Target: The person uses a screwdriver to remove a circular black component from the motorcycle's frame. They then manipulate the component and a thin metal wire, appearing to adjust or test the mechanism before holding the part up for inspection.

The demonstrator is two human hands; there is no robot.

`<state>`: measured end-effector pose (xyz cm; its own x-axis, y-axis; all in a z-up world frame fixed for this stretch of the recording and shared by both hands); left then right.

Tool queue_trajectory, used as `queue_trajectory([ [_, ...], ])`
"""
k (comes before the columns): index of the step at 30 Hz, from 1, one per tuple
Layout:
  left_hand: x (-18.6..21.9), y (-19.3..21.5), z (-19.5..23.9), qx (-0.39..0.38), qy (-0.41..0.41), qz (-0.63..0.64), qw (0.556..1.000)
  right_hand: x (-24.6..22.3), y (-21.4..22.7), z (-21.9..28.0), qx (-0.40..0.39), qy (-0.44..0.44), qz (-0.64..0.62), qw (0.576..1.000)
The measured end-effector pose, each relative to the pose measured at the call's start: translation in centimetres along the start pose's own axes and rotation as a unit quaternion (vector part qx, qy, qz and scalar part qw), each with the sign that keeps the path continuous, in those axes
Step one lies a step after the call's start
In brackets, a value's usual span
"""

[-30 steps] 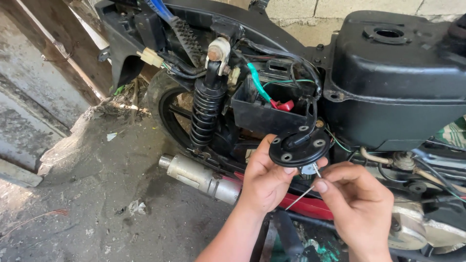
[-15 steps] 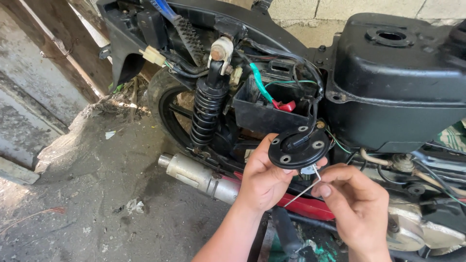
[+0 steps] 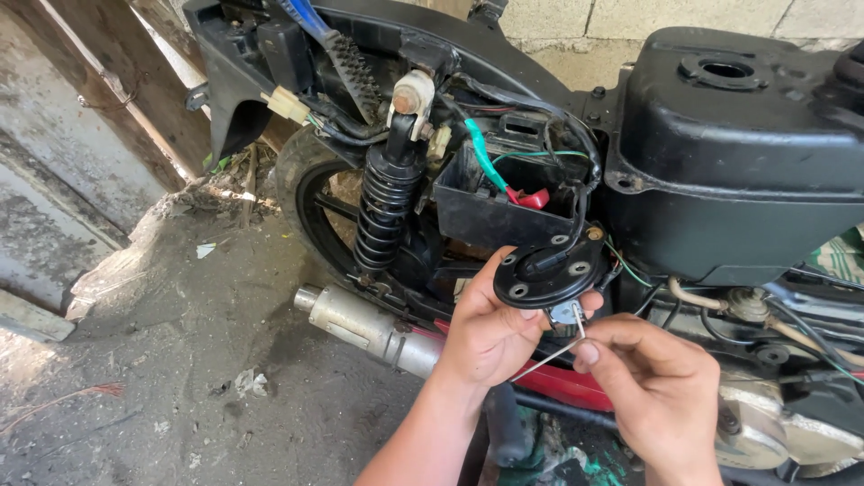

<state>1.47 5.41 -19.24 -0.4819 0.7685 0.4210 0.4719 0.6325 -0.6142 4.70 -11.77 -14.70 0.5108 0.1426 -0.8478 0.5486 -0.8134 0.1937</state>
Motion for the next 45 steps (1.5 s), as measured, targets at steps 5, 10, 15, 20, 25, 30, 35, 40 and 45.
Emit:
queue_trajectory([
  [5, 0.9, 0.0, -0.4, -0.008, 0.03, -0.025, 0.999, 1.1, 0.5, 0.1, -0.018, -0.013, -0.018, 1.0],
  [10, 0.9, -0.1, -0.9, -0.012, 0.071, -0.114, 0.991, 1.9, 0.7, 0.0, -0.048, -0.027, -0.067, 0.996],
  [15, -0.7, 1.7, -0.2, 0.028, 0.053, -0.031, 0.998, 2.5, -0.1, 0.3, -0.077, -0.044, -0.212, 0.973],
  [20, -0.7, 1.6, 0.1, 0.019, 0.072, 0.019, 0.997, 1.4, -1.0, 0.6, -0.055, -0.087, -0.159, 0.982],
  [25, -1.1, 1.9, 0.4, 0.018, 0.079, 0.057, 0.995, 1.9, -1.0, 0.9, -0.025, -0.102, -0.152, 0.983],
  [30, -1.5, 1.3, 0.3, -0.006, 0.073, 0.095, 0.993, 0.5, -0.8, 0.6, -0.06, -0.093, -0.084, 0.99],
  [35, -2.3, 2.3, 0.7, -0.011, 0.088, 0.1, 0.991, 0.6, -0.9, 0.7, -0.065, -0.107, -0.1, 0.987],
  [40, -2.0, 0.7, 0.2, -0.002, 0.067, 0.131, 0.989, 0.5, -1.0, 0.7, -0.072, -0.112, -0.129, 0.983],
  [45, -3.7, 0.9, 1.1, -0.034, 0.049, 0.27, 0.961, 1.0, -1.3, 1.2, -0.084, -0.042, -0.144, 0.985],
])
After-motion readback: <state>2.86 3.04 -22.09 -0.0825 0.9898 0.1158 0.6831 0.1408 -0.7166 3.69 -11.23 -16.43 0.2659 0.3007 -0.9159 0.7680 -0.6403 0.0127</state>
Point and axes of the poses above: each hand's wrist, its own z-axis away from the middle knuckle, its own y-axis out of the back of the hand, x = y × z, the point moved 3 cm from there along -z, towards the middle knuckle, and after that the axes turned 9 degrees about -x, right-handed, at the moved point
